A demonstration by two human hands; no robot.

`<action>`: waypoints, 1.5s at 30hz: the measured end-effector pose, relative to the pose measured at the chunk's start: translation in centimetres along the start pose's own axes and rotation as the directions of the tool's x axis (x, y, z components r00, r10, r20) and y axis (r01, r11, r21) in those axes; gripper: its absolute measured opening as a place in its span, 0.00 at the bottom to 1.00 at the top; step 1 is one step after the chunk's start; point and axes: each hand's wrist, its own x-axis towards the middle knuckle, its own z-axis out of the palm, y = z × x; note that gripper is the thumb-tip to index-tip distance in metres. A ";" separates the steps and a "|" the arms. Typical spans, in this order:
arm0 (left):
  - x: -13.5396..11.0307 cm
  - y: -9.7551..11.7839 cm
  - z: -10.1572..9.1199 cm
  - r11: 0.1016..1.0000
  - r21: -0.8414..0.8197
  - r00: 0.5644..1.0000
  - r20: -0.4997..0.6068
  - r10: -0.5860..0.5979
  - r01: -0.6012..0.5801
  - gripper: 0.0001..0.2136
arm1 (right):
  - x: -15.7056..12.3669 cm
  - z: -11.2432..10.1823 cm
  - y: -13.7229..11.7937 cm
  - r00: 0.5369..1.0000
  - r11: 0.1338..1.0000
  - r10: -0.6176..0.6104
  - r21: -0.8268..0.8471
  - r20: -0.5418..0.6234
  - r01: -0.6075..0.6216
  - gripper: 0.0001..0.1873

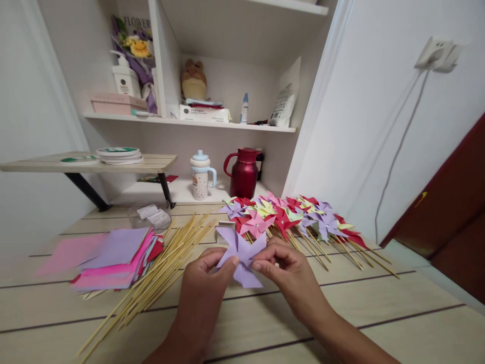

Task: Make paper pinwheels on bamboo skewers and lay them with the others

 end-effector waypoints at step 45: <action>-0.9 0.2 0.5 0.997 0.075 1.000 -0.003 -0.015 0.016 0.11 | -0.5 0.4 -0.5 0.989 0.954 -0.138 -0.273 -0.047 0.121 0.10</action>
